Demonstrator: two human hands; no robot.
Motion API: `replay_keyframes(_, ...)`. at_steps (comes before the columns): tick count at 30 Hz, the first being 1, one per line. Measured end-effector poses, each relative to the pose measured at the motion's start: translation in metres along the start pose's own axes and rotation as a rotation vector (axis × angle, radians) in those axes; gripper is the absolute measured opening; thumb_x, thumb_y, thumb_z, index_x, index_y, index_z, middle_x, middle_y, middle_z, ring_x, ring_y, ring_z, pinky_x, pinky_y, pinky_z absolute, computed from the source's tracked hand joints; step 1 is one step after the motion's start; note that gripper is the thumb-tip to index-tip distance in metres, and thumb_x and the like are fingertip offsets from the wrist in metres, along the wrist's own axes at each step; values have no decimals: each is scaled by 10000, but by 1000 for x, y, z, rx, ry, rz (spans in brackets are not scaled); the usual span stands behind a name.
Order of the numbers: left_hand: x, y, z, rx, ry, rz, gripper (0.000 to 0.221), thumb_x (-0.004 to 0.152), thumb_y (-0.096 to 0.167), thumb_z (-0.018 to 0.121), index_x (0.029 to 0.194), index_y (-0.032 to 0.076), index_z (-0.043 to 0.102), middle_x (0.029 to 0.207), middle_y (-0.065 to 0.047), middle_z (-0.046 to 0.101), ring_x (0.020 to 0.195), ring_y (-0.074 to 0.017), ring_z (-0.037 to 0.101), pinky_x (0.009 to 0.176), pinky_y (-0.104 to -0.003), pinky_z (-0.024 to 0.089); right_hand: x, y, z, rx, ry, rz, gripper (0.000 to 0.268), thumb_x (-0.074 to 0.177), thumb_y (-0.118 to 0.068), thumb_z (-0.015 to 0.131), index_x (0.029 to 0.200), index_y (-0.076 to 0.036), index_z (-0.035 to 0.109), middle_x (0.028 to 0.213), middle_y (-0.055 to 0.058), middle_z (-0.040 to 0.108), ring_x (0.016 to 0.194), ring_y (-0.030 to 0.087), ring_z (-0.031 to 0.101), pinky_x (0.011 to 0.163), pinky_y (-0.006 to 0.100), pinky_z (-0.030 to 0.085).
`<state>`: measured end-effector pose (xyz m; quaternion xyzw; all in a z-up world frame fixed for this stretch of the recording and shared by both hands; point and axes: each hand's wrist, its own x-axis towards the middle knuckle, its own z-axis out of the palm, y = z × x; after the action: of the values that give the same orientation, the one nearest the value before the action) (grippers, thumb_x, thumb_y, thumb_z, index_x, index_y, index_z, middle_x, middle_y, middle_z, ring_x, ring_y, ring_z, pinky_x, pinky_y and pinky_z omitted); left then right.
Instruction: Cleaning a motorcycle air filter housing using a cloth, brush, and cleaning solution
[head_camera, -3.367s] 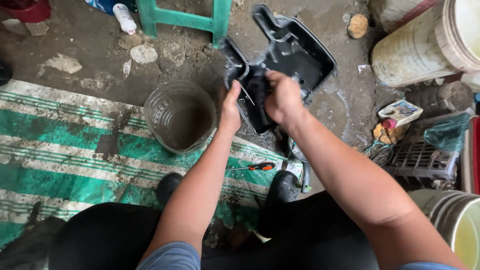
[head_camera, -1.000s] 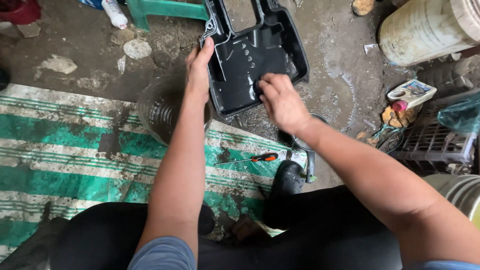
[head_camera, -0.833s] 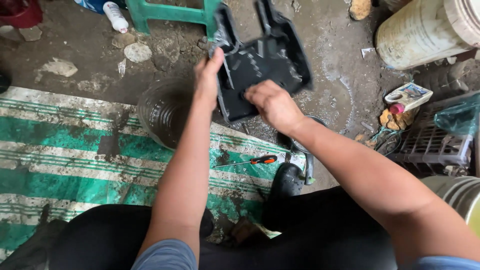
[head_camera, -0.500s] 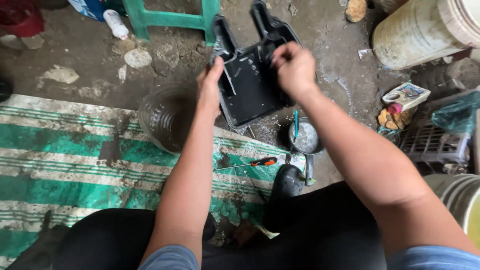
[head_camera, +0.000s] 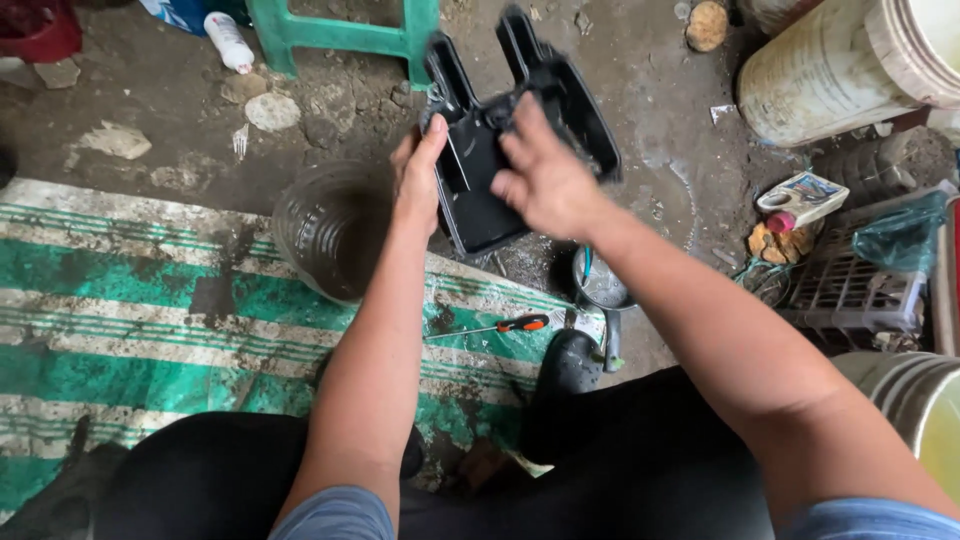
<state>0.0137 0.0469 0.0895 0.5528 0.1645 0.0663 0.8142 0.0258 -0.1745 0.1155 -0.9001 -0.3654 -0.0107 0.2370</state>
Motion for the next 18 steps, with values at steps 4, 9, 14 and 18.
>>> replay_keyframes(4,11,19,-10,254,26,47,735,897,660,843,1349,82,799,1340,-234,787,1331,-419,714,1123,-535,570,-24,-40,34,-275,93,-101,721,1052,-232,755,1563,229,537,1724,492,250,1614,633,243,1392,621,178)
replay_keyframes(9,11,22,-8,181,84,13,703,813,648,732,1214,80,836,1194,-103,823,1086,-218,749,939,-362,608,-32,-57,32,72,-49,-381,737,848,111,654,1575,-3,611,1545,184,699,1514,399,571,1346,523,424)
replay_keyframes(14,10,30,-16,144,112,-25,707,791,658,718,1205,98,841,1225,-87,820,1136,-218,738,1003,-358,582,-32,-14,-17,27,-156,-338,596,763,30,725,1352,-60,721,1381,154,662,1354,385,567,1200,507,477)
replay_keyframes(18,15,28,-19,167,47,-11,721,811,684,699,1249,127,831,1237,-42,839,1186,-201,740,1068,-341,543,-35,13,-46,129,-162,-68,478,802,114,656,1233,-70,752,1250,129,637,1225,351,645,1108,466,543)
